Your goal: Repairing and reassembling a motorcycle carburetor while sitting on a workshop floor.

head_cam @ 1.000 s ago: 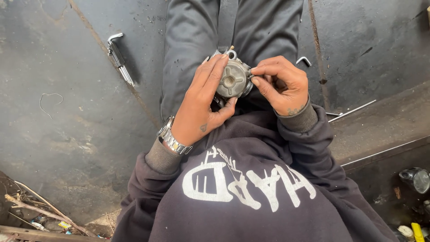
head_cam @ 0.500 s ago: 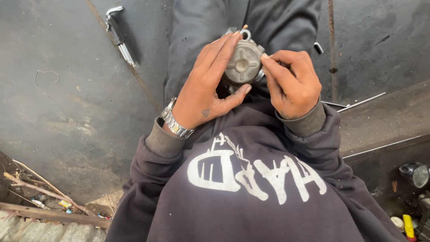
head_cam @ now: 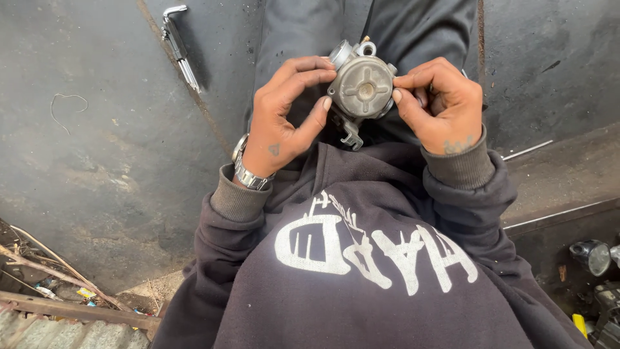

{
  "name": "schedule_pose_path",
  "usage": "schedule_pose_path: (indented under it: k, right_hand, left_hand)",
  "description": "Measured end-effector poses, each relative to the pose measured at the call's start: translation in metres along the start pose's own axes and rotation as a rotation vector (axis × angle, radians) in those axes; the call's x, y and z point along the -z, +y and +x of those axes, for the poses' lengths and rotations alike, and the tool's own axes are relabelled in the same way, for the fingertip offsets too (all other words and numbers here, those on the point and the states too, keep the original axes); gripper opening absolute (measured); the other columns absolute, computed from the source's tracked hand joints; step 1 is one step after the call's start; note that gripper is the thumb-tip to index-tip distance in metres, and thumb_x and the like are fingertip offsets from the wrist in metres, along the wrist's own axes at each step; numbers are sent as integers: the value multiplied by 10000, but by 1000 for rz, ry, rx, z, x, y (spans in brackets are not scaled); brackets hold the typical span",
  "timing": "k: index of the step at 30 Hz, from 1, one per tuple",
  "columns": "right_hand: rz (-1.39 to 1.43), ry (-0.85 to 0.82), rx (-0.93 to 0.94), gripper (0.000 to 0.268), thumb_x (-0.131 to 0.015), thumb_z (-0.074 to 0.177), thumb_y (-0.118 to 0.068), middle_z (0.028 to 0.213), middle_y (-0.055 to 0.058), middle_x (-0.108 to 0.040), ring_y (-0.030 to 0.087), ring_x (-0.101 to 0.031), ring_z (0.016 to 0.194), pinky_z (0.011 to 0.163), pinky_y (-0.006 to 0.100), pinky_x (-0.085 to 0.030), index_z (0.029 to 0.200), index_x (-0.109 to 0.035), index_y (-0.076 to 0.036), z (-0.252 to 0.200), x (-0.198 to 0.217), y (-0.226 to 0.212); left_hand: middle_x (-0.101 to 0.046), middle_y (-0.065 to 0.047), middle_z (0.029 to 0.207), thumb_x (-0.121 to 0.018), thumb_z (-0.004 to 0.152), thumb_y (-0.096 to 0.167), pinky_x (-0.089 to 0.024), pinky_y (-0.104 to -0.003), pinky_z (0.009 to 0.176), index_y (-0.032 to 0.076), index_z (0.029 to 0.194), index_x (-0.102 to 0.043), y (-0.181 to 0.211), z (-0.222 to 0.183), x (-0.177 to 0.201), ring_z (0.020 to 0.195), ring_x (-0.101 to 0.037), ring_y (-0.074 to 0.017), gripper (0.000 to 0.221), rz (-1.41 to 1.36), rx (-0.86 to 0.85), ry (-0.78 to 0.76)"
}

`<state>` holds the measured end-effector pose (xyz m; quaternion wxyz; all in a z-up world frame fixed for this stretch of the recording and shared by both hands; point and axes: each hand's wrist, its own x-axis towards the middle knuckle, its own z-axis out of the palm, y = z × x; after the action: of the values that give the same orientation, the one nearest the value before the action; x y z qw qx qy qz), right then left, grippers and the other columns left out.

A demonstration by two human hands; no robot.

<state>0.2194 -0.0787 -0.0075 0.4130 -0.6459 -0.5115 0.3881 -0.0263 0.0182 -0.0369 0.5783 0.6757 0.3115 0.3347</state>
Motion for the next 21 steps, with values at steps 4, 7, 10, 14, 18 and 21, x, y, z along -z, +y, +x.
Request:
schedule_pose_path:
  k: [4,7,10,14,18,21]
  right_hand:
    - [56,-16,-117,94,-718,1009,69,967,20,-624,37,-489,768,696,192,-421,1093,-691,36,5,3,-3]
    - [151,-48,-228,109,-702,1014,52,953,-3,-634,34,-526,815,733,196,-440,1117,-678,25,9,10,7]
    - [350,-114,-321,163,-672,1021,50,971,7,-628,37,-524,801,706,192,-439,1177,-645,15,7,23,29]
    - [758,-33,-410,223,-574,1049,56,1163,110,-653,121,-631,910,833,250,-549,1268,-602,26,0,38,42]
    - [746,5,-325,272,-492,1050,20,1343,196,-629,187,-688,1170,1049,277,-581,1303,-588,43,-7,48,22]
    - [631,60,-352,196,-492,1107,-27,1330,224,-652,218,-716,1165,1033,290,-601,1272,-567,48,-11,47,12]
  left_hand:
    - [-682,-130,1305,-706,975,-3,-553,-346,1102,8,1229,-696,0,3,-2,1276,-690,-269,254,-10,-16,32]
    - [-692,-131,1266,-716,961,-24,-559,-348,1090,-1,1199,-709,1,2,-4,1266,-690,-268,239,-11,-8,40]
    - [-701,-129,1234,-720,949,-39,-563,-346,1076,-7,1179,-719,1,3,-5,1264,-688,-271,232,-15,-4,43]
    - [-702,-124,1215,-725,945,-48,-569,-345,1065,-8,1173,-724,-2,3,-6,1266,-682,-277,231,-28,19,52]
    - [-706,-121,1198,-737,950,-47,-571,-348,1057,-6,1175,-728,-4,5,-5,1261,-681,-279,228,-3,10,46]
    - [-715,-117,1159,-743,951,-49,-570,-351,1051,-7,1167,-731,-6,5,-5,1255,-682,-284,221,14,-10,42]
